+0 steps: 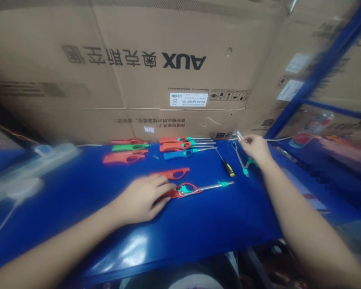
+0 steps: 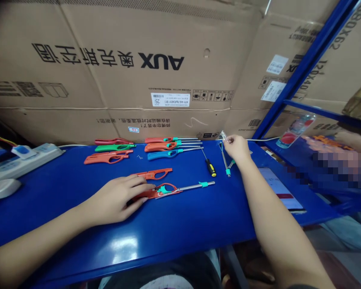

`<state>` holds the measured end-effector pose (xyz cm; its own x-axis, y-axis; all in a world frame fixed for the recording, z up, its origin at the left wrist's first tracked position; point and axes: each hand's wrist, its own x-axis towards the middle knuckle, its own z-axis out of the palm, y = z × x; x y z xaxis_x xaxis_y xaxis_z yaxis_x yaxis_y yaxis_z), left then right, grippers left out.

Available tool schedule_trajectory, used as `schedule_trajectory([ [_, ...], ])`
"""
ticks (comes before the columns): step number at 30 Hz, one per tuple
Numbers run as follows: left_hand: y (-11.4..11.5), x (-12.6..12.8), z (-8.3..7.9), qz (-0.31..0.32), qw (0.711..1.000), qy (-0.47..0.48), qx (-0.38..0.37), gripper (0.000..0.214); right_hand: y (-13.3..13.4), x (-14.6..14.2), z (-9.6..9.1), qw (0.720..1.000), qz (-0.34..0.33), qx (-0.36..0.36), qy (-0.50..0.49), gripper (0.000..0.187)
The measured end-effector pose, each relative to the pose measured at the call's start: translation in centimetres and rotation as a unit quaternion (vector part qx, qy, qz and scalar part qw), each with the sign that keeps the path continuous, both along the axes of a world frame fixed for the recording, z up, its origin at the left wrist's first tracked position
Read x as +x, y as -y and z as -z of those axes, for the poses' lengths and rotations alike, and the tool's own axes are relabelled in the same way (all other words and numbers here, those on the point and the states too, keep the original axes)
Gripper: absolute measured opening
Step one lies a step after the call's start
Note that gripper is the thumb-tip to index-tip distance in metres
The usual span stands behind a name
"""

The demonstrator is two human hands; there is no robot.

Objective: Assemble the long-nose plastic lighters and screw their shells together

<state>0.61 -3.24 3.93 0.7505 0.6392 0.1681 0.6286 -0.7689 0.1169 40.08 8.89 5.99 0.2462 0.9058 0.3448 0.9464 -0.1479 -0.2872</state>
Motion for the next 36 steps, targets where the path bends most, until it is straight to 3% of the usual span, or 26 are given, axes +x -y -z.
schedule_trajectory([
  [5,0.5,0.7,1.1,-0.047,0.992,0.12,-0.005,0.042,3.1,-6.7,-0.2,0.985,-0.136,0.014,-0.103,0.031],
  [7,0.6,1.0,1.7,-0.062,0.985,0.163,-0.016,0.042,5.1,-9.8,0.6,0.944,-0.25,-0.003,-0.217,0.031],
  [11,0.8,1.5,2.5,-0.074,0.968,0.237,-0.046,0.041,9.3,-14.4,2.2,0.848,-0.411,-0.091,-0.323,0.028],
  [13,0.9,1.7,2.7,-0.065,0.957,0.275,-0.07,0.035,10.7,-15.5,3.0,0.809,-0.456,-0.143,-0.344,0.026],
  [15,1.1,2.0,2.8,-0.053,0.945,0.31,-0.092,0.029,11.4,-16.1,3.6,0.792,-0.484,-0.148,-0.342,0.023],
  [23,1.2,2.3,2.6,-0.047,0.881,0.438,-0.172,0.019,11.3,-15.8,3.6,0.798,-0.569,-0.038,-0.197,0.006],
  [26,1.0,2.2,2.5,-0.066,0.85,0.473,-0.224,0.018,10.9,-15.0,2.8,0.814,-0.574,-0.026,-0.083,0.023],
  [28,0.9,2.2,2.7,-0.085,0.834,0.486,-0.248,0.018,10.6,-14.3,2.3,0.814,-0.579,-0.033,-0.026,0.024],
  [33,0.4,1.9,3.3,-0.13,0.842,0.453,-0.263,0.026,9.9,-13.4,2.0,0.799,-0.59,-0.029,0.109,0.012],
  [36,0.1,1.8,3.5,-0.144,0.852,0.439,-0.247,0.027,9.8,-13.4,2.3,0.792,-0.598,-0.03,0.118,0.011],
])
